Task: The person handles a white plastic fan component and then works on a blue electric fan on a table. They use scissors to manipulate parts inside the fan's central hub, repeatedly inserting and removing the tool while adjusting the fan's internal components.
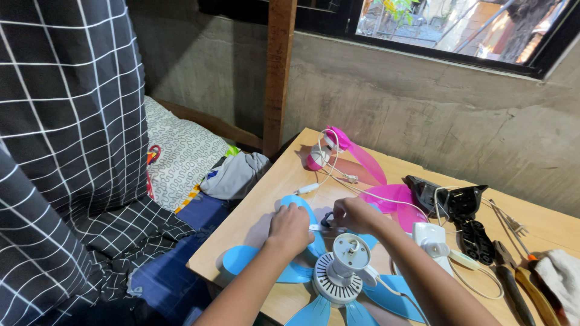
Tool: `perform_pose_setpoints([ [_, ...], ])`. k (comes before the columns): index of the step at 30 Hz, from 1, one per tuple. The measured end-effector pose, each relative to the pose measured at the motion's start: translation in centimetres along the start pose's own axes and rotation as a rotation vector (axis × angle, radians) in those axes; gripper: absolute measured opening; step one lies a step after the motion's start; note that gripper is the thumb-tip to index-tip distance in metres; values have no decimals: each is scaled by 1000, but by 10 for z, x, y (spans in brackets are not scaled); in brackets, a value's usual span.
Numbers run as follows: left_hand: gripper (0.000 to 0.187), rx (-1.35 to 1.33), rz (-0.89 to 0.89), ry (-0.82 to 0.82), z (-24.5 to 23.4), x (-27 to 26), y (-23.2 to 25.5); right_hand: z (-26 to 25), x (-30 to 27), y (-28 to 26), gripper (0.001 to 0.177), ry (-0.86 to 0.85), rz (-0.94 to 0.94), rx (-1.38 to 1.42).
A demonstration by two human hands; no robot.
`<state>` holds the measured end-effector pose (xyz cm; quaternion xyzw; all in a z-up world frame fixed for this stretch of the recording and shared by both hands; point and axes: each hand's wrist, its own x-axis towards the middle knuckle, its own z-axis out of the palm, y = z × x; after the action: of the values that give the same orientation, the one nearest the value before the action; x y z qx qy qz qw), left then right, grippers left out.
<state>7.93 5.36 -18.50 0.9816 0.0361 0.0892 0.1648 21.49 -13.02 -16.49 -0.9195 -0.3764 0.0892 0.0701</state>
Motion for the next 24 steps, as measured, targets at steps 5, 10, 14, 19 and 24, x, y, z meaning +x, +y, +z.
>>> perform_pose_setpoints([
  [5,45,-204,-36,-82,-31,-7,-1,-22,-17,-15,50,149,-60,377],
  [10,26,-792,78,-28,-95,-14,6,-81,-63,-64,55,268,-227,977],
  [14,20,-1016,182,4,-128,-31,41,-144,-109,-88,33,499,-323,908],
  [19,17,-1127,326,13,-136,-41,77,-170,-153,-107,30,582,-255,718],
  [24,18,-1010,321,107,-133,-45,78,-161,-168,-119,25,673,-259,656],
])
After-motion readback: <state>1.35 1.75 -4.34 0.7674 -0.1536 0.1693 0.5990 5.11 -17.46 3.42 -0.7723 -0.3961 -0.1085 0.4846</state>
